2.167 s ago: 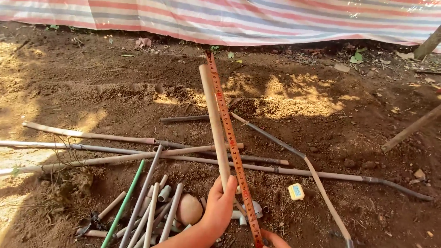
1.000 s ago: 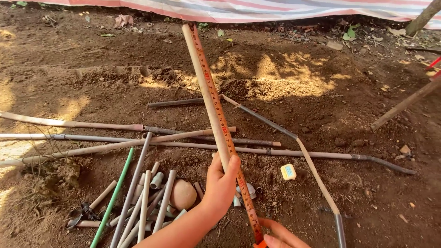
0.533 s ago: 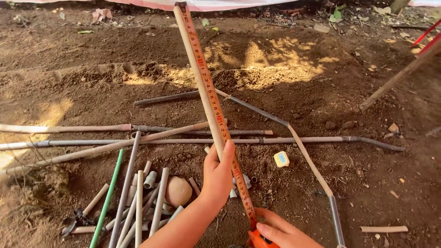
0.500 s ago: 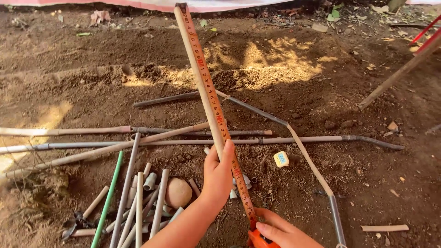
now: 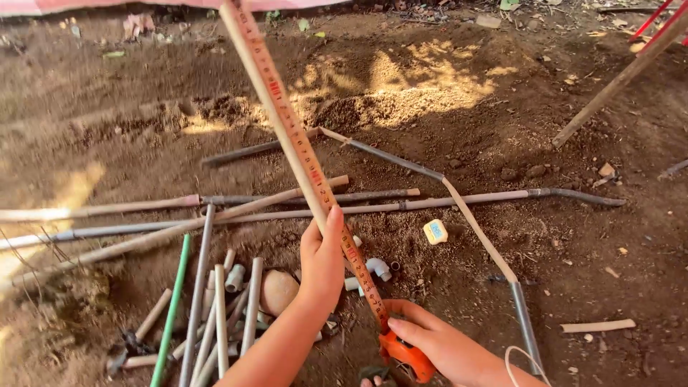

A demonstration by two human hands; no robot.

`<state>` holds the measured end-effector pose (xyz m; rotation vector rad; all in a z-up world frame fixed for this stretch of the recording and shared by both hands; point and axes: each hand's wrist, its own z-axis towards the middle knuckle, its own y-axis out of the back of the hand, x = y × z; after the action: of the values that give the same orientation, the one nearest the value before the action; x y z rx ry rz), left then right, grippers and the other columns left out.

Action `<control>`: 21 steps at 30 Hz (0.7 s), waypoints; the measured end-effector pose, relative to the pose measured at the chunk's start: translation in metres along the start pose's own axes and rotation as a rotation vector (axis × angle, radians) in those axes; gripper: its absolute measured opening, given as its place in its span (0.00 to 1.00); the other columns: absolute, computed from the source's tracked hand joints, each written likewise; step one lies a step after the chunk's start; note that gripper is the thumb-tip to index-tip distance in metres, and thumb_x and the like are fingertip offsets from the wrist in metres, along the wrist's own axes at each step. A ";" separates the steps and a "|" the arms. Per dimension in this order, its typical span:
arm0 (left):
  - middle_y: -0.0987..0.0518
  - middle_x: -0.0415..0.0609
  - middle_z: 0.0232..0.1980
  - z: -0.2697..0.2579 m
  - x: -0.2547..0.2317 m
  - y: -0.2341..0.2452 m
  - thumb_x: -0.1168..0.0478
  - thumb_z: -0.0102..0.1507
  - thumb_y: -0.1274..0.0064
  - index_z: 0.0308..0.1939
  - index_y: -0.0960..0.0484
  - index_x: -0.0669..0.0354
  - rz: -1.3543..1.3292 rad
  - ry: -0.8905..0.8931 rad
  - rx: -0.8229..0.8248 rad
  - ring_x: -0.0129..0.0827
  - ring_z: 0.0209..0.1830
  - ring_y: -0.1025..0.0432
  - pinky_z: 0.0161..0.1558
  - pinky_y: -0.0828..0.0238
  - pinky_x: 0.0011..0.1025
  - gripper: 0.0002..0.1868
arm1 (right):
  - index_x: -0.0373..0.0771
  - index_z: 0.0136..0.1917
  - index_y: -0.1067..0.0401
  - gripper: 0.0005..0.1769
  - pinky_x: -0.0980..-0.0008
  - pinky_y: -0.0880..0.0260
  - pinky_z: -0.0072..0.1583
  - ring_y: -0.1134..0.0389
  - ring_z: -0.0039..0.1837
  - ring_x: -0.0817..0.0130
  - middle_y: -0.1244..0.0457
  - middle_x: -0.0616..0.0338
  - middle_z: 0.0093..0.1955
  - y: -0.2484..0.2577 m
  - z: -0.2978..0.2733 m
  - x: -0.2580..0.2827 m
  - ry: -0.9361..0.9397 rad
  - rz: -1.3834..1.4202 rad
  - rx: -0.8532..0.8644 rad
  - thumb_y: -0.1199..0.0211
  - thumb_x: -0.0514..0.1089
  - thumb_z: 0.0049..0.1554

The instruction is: The person sits on the ground and uses a tape measure to measure the length of several PVC pipes. They pick up different pipes from a pile, measure them, and place them back down or aside.

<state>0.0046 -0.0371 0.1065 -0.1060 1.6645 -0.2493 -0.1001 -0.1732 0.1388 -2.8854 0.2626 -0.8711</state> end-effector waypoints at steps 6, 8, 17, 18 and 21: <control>0.45 0.39 0.21 -0.006 -0.020 0.006 0.50 0.66 0.58 0.25 0.40 0.50 -0.007 0.115 -0.082 0.26 0.21 0.54 0.28 0.57 0.26 0.18 | 0.47 0.66 0.37 0.21 0.64 0.36 0.62 0.33 0.61 0.58 0.36 0.52 0.62 -0.009 -0.002 0.002 -0.025 -0.040 0.014 0.53 0.43 0.59; 0.30 0.43 0.31 -0.009 -0.027 0.005 0.49 0.62 0.62 0.64 0.35 0.60 0.057 0.199 -0.151 0.20 0.18 0.49 0.17 0.50 0.18 0.30 | 0.49 0.65 0.36 0.22 0.66 0.35 0.55 0.33 0.53 0.57 0.36 0.49 0.56 -0.011 -0.005 -0.001 0.028 -0.157 0.037 0.54 0.45 0.57; 0.51 0.36 0.16 -0.007 -0.021 0.017 0.43 0.64 0.59 0.22 0.44 0.48 -0.011 0.149 -0.194 0.22 0.17 0.59 0.23 0.63 0.26 0.22 | 0.48 0.72 0.49 0.31 0.60 0.45 0.69 0.39 0.67 0.65 0.43 0.53 0.68 -0.016 -0.001 -0.009 0.179 -0.391 0.104 0.59 0.46 0.54; 0.51 0.36 0.16 -0.007 -0.022 0.017 0.43 0.64 0.59 0.22 0.44 0.48 -0.010 0.150 -0.193 0.22 0.17 0.59 0.23 0.63 0.26 0.22 | 0.48 0.72 0.49 0.31 0.60 0.45 0.69 0.39 0.67 0.65 0.43 0.53 0.68 -0.014 0.000 -0.010 0.179 -0.390 0.104 0.59 0.46 0.54; 0.51 0.36 0.17 -0.004 -0.027 0.015 0.42 0.64 0.59 0.26 0.40 0.48 -0.016 0.236 -0.237 0.22 0.17 0.59 0.25 0.61 0.25 0.20 | 0.52 0.73 0.52 0.33 0.54 0.48 0.71 0.48 0.73 0.60 0.53 0.57 0.75 -0.013 0.003 -0.007 0.192 -0.403 0.073 0.57 0.49 0.54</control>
<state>0.0049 -0.0158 0.1299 -0.2774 1.9248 -0.0771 -0.1028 -0.1591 0.1342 -2.8312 -0.3425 -1.1919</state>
